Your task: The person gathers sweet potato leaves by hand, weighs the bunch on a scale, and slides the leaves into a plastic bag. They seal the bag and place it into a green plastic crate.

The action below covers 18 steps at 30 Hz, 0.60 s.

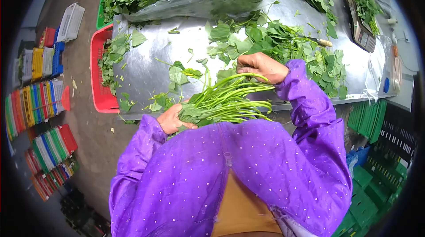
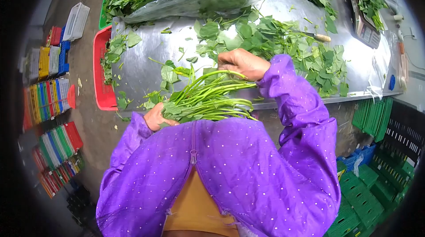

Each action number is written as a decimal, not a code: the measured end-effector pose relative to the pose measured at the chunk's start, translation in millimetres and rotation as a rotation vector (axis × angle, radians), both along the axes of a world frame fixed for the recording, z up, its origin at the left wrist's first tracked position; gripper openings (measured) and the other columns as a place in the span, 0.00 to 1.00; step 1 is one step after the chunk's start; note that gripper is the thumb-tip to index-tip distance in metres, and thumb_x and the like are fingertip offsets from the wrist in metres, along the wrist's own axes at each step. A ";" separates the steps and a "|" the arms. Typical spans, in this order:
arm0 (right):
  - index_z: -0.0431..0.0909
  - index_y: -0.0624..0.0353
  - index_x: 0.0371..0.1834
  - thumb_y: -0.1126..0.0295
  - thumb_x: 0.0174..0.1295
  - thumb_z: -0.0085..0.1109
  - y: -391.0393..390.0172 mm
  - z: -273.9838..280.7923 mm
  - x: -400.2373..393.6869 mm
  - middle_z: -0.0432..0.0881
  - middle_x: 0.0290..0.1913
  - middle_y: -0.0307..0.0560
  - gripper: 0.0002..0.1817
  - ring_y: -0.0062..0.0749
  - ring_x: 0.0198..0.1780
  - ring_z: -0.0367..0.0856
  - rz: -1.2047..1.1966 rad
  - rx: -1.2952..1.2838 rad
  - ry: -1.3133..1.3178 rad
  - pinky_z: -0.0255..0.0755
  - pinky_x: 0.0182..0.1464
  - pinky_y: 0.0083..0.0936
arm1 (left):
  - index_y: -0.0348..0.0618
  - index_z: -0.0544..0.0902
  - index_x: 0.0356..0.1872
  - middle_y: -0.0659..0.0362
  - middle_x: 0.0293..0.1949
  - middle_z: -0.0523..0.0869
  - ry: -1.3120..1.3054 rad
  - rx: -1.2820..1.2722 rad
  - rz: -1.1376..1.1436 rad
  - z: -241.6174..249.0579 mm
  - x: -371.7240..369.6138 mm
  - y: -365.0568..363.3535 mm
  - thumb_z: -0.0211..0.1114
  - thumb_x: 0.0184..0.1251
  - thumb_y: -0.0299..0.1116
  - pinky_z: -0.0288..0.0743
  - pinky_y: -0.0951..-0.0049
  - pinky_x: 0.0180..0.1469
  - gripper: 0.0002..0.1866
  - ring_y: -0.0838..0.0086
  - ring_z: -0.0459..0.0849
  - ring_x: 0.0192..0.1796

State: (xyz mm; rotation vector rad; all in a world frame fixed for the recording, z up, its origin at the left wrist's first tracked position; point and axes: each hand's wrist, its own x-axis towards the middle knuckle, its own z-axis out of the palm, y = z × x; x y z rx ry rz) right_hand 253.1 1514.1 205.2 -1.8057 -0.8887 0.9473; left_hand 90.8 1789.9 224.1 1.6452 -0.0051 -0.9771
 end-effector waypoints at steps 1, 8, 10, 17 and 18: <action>0.72 0.65 0.34 0.71 0.59 0.54 -1.3 5.0 0.3 0.76 0.26 0.53 0.07 0.38 0.28 0.74 -0.034 0.000 -0.146 0.68 0.35 0.31 | 0.35 0.71 0.54 0.55 0.52 0.76 -0.032 0.058 -0.030 3.1 0.5 -0.8 0.72 0.47 0.30 0.63 0.73 0.57 0.30 0.72 0.71 0.52; 0.74 0.57 0.35 0.65 0.62 0.52 -67.9 -1.5 39.3 0.75 0.23 0.36 0.08 0.20 0.17 0.69 -0.971 0.141 0.164 0.64 0.21 0.15 | 0.35 0.68 0.56 0.56 0.49 0.78 -0.068 -0.040 0.010 -19.8 -17.4 10.0 0.71 0.47 0.26 0.66 0.74 0.55 0.32 0.74 0.74 0.51; 0.74 0.59 0.41 0.58 0.61 0.54 -58.3 -30.0 22.1 0.78 0.30 0.40 0.15 0.21 0.25 0.75 -0.581 -0.011 0.320 0.69 0.26 0.14 | 0.35 0.66 0.59 0.56 0.51 0.78 -0.065 -0.058 0.021 -20.4 -15.0 8.6 0.70 0.48 0.25 0.65 0.74 0.56 0.34 0.75 0.73 0.53; 0.66 0.60 0.57 0.55 0.57 0.59 -16.4 -26.6 -46.6 0.76 0.47 0.46 0.29 0.23 0.45 0.77 -0.189 0.333 1.294 0.77 0.38 0.23 | 0.36 0.66 0.60 0.56 0.54 0.75 -0.003 -0.274 0.188 -4.7 -14.9 -4.1 0.67 0.52 0.27 0.65 0.73 0.58 0.32 0.75 0.73 0.55; 0.68 0.60 0.54 0.57 0.57 0.60 -18.0 -34.4 -46.1 0.76 0.45 0.46 0.26 0.22 0.40 0.77 -0.196 0.339 1.287 0.76 0.36 0.21 | 0.37 0.67 0.60 0.56 0.54 0.75 -0.072 -0.219 0.149 -4.4 -15.7 -1.8 0.66 0.53 0.28 0.65 0.72 0.58 0.31 0.74 0.73 0.56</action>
